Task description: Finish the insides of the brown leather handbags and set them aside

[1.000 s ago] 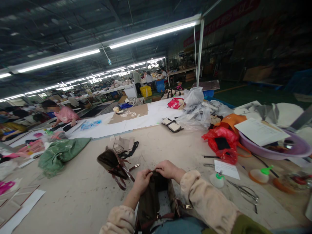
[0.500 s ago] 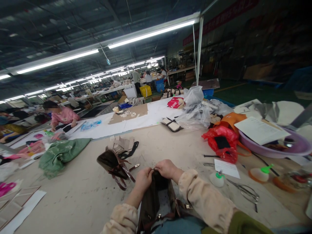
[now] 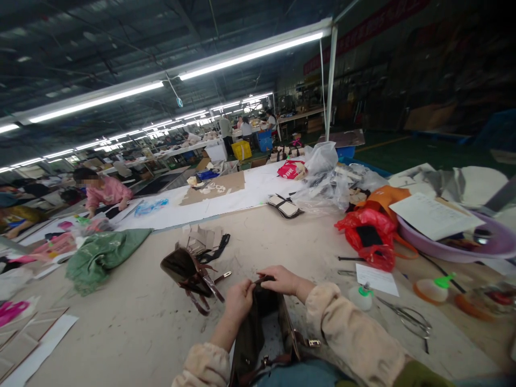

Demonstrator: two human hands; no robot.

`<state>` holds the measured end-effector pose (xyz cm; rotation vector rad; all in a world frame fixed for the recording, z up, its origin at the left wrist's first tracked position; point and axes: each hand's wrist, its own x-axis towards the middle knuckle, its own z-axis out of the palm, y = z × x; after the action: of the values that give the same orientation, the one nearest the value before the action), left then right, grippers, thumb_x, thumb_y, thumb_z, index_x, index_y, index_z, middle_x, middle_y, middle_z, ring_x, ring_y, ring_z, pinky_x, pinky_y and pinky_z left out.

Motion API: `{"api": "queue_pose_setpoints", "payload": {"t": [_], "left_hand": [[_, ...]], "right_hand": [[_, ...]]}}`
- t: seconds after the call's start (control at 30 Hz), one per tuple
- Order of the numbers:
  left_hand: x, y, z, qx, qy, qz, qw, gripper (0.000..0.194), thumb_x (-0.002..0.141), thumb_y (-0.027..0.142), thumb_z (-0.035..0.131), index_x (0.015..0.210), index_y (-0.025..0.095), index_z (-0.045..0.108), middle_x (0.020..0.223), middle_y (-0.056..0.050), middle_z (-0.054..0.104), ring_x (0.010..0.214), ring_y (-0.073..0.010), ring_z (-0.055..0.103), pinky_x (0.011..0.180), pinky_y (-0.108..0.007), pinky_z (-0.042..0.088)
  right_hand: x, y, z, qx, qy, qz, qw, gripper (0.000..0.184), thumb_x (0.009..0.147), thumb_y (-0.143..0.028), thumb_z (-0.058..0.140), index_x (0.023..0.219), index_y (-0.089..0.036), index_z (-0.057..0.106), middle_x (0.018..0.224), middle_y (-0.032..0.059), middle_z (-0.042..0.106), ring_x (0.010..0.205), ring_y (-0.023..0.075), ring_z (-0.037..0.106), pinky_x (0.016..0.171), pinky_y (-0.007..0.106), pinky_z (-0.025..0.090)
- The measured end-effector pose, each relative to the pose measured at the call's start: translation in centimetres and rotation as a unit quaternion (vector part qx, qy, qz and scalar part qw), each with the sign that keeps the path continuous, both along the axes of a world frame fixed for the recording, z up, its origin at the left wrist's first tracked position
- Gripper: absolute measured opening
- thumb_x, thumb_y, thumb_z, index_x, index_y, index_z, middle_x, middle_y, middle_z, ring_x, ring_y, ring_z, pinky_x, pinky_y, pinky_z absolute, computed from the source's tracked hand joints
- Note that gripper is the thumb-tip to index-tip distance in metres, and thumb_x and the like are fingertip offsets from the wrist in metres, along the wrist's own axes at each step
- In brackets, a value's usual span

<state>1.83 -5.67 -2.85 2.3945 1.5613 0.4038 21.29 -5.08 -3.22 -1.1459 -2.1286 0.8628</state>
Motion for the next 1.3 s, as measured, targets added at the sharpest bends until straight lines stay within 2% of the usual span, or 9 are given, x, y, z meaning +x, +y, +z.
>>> {"api": "queue_pose_setpoints", "payload": {"t": [0.17, 0.33, 0.43, 0.6, 0.7, 0.8, 1.03, 1.2, 1.3], "left_hand": [[0.2, -0.3, 0.3, -0.004, 0.012, -0.006, 1.000, 0.024, 0.086, 0.025, 0.035, 0.078, 0.019, 0.056, 0.072, -0.002, 0.061, 0.070, -0.0138, 0.057, 0.062, -0.022, 0.035], [0.4, -0.6, 1.1, -0.015, 0.009, -0.071, 0.997, 0.022, 0.086, 0.030, 0.037, 0.097, 0.022, 0.055, 0.089, -0.003, 0.063, 0.084, -0.0156, 0.058, 0.074, -0.024, 0.040], [1.2, -0.4, 1.9, -0.013, 0.044, -0.086, 0.995, 0.027, 0.085, 0.036, 0.039, 0.105, 0.025, 0.053, 0.093, -0.003, 0.063, 0.087, -0.0171, 0.058, 0.075, -0.026, 0.040], [3.3, -0.1, 2.7, -0.029, 0.138, -0.079, 0.987, 0.028, 0.087, 0.032, 0.034, 0.086, 0.019, 0.058, 0.084, -0.005, 0.064, 0.077, -0.0166, 0.059, 0.066, -0.026, 0.038], [3.8, 0.1, 2.4, -0.014, 0.147, -0.084, 0.985, 0.026, 0.087, 0.027, 0.033, 0.082, 0.018, 0.057, 0.081, -0.006, 0.063, 0.075, -0.0162, 0.059, 0.064, -0.026, 0.036], [3.8, 0.4, 1.8, -0.003, 0.146, -0.073, 0.987, 0.027, 0.087, 0.027, 0.032, 0.080, 0.018, 0.057, 0.078, -0.005, 0.063, 0.074, -0.0161, 0.059, 0.063, -0.025, 0.035], [2.9, 0.6, 1.2, -0.016, 0.093, -0.043, 0.995, 0.028, 0.087, 0.034, 0.035, 0.077, 0.019, 0.057, 0.074, -0.004, 0.063, 0.072, -0.0153, 0.058, 0.062, -0.024, 0.035], [2.4, 0.6, 1.4, -0.061, 0.002, -0.074, 0.995, 0.028, 0.085, 0.041, 0.040, 0.089, 0.021, 0.060, 0.085, -0.003, 0.065, 0.081, -0.0154, 0.057, 0.068, -0.024, 0.039], [2.6, 0.7, 1.6, -0.068, 0.038, -0.058, 0.995, 0.031, 0.087, 0.036, 0.034, 0.085, 0.020, 0.061, 0.082, -0.004, 0.065, 0.077, -0.0156, 0.058, 0.069, -0.025, 0.039]], "right_hand": [[0.6, -0.8, -0.5, 0.056, 0.001, -0.058, 0.997, 0.039, 0.066, -0.021, 0.061, 0.104, -0.018, 0.062, 0.097, 0.0065, 0.065, 0.090, 0.0205, 0.058, 0.081, 0.030, 0.044], [0.2, -1.8, -0.5, 0.062, 0.113, -0.084, 0.988, 0.029, 0.071, -0.028, 0.061, 0.099, -0.019, 0.063, 0.097, 0.0061, 0.064, 0.090, 0.0181, 0.056, 0.083, 0.030, 0.043], [-0.1, -2.3, -0.8, 0.037, 0.182, -0.148, 0.972, 0.017, 0.079, -0.029, 0.052, 0.083, -0.019, 0.065, 0.084, 0.0037, 0.063, 0.082, 0.0154, 0.056, 0.078, 0.027, 0.043], [0.7, -3.1, -1.1, 0.000, 0.216, -0.236, 0.948, 0.028, 0.082, -0.035, 0.046, 0.064, -0.018, 0.058, 0.067, 0.0004, 0.056, 0.070, 0.0142, 0.052, 0.068, 0.025, 0.042], [1.5, -4.1, -1.2, -0.014, 0.249, -0.280, 0.927, 0.033, 0.081, -0.039, 0.044, 0.057, -0.018, 0.053, 0.062, -0.0003, 0.052, 0.066, 0.0143, 0.050, 0.065, 0.025, 0.041], [1.9, -5.9, -1.7, -0.068, 0.283, -0.295, 0.910, 0.033, 0.079, -0.043, 0.046, 0.060, -0.017, 0.055, 0.063, 0.0005, 0.053, 0.066, 0.0148, 0.050, 0.064, 0.025, 0.042], [1.8, -12.0, -5.8, -0.194, 0.266, -0.333, 0.884, 0.030, 0.069, -0.048, 0.055, 0.071, -0.019, 0.065, 0.070, 0.0034, 0.064, 0.071, 0.0204, 0.058, 0.066, 0.027, 0.048], [3.0, -15.9, -9.7, -0.261, 0.257, -0.383, 0.848, 0.043, 0.060, -0.049, 0.061, 0.091, -0.020, 0.067, 0.070, 0.0033, 0.066, 0.068, 0.0227, 0.062, 0.065, 0.029, 0.051], [3.1, -18.0, -11.4, -0.294, 0.242, -0.372, 0.846, 0.042, 0.057, -0.050, 0.061, 0.089, -0.023, 0.069, 0.078, 0.0039, 0.068, 0.080, 0.0273, 0.063, 0.076, 0.034, 0.051]]}}
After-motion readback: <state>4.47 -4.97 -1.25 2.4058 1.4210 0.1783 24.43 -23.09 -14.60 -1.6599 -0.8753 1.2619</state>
